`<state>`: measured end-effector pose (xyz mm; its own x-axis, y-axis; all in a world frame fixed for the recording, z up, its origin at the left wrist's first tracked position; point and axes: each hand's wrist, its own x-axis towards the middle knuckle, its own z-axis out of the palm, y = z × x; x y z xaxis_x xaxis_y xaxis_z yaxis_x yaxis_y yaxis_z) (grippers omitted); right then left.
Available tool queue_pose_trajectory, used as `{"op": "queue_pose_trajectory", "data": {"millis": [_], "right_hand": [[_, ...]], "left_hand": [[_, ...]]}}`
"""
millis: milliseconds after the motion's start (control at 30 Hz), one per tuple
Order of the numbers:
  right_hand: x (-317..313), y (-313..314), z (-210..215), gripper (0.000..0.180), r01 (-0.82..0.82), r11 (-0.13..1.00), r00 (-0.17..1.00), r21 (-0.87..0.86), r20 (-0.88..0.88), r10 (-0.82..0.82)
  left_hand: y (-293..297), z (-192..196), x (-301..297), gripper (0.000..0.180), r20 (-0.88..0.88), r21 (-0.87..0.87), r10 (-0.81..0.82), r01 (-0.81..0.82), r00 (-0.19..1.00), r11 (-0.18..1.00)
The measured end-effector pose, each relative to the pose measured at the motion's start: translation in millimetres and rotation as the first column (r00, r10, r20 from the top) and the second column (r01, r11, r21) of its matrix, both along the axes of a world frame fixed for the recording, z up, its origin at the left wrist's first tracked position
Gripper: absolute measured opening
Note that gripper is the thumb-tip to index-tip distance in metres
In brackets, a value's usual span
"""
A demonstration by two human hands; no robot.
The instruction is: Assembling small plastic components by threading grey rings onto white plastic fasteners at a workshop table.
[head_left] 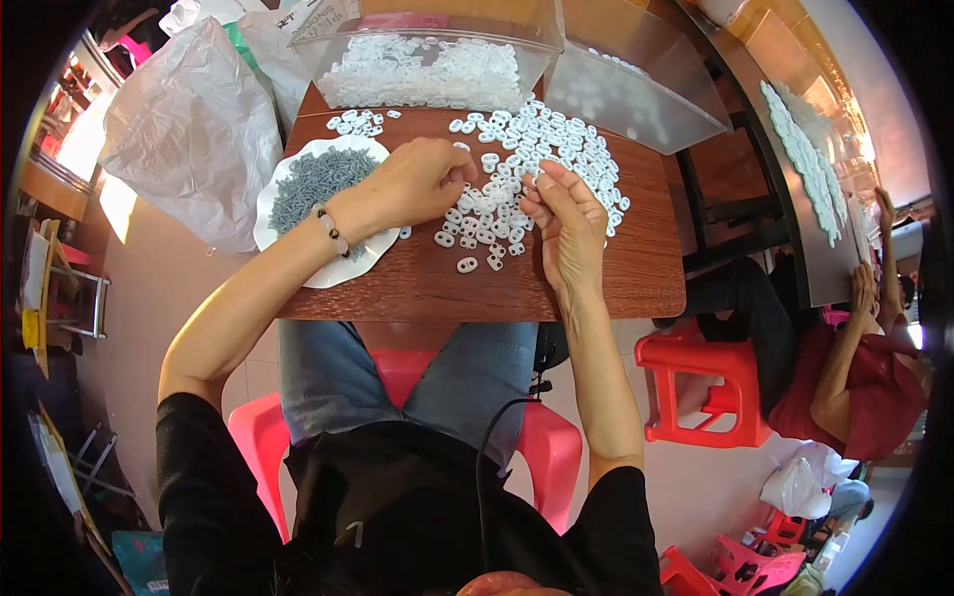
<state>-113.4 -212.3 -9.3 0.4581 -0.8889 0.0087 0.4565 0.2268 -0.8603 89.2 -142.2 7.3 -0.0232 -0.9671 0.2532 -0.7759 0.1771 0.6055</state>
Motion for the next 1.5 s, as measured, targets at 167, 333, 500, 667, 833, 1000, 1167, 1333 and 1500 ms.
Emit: {"op": "queue_pose_trajectory", "data": {"millis": [167, 333, 500, 667, 833, 1000, 1167, 1333, 1500], "right_hand": [[-16.0, 21.6, 15.8, 0.025, -0.021, 0.999, 0.992, -0.039, -0.126, 0.016], [-32.5, 47.6, 30.7, 0.026, -0.048, 0.992, 0.975, -0.119, -0.221, 0.02], [-43.0, 72.6, 39.2, 0.024, -0.034, 0.987, 0.952, -0.16, -0.307, -0.017], [-49.0, 92.6, 40.8, 0.021, -0.035, 0.982, 0.922, -0.186, -0.385, -0.04], [-62.8, 106.9, 41.2, 0.02, -0.01, 0.979, 0.897, -0.203, -0.435, -0.081], [-77.0, 118.9, 29.2, 0.02, -0.017, 0.96, 0.841, -0.28, -0.523, -0.138], [-68.9, 130.1, 34.8, 0.016, -0.032, 0.943, 0.847, -0.33, -0.51, -0.149], [-84.9, 137.9, 47.7, 0.016, -0.011, 0.92, 0.818, -0.392, -0.533, -0.218], [-81.2, 136.6, 45.0, 0.014, -0.042, 0.916, 0.823, -0.4, -0.534, -0.195]], "left_hand": [[15.4, 8.3, -22.5, 0.014, -0.15, -0.085, -0.028, 0.015, 0.988, 0.996], [39.2, 14.5, -55.7, 0.015, -0.652, 0.156, 0.087, 0.021, 0.754, 0.987], [62.9, 15.8, -74.7, 0.02, -0.798, 0.238, 0.179, 0.028, 0.576, 0.971], [84.0, 9.6, -85.7, 0.023, -0.865, 0.237, 0.206, 0.011, 0.457, 0.971], [92.8, 0.6, -98.5, 0.025, -0.901, 0.238, 0.199, 0.057, 0.385, 0.97], [97.7, -1.6, -105.0, 0.025, -0.806, 0.298, 0.223, 0.05, 0.548, 0.953], [110.3, -4.6, -99.6, 0.02, -0.82, 0.236, 0.178, 0.038, 0.544, 0.971], [106.9, -4.0, -111.2, 0.023, -0.85, 0.172, 0.089, 0.113, 0.519, 0.979], [108.5, -10.6, -106.1, 0.019, -0.862, 0.205, 0.124, 0.114, 0.492, 0.972]]}}
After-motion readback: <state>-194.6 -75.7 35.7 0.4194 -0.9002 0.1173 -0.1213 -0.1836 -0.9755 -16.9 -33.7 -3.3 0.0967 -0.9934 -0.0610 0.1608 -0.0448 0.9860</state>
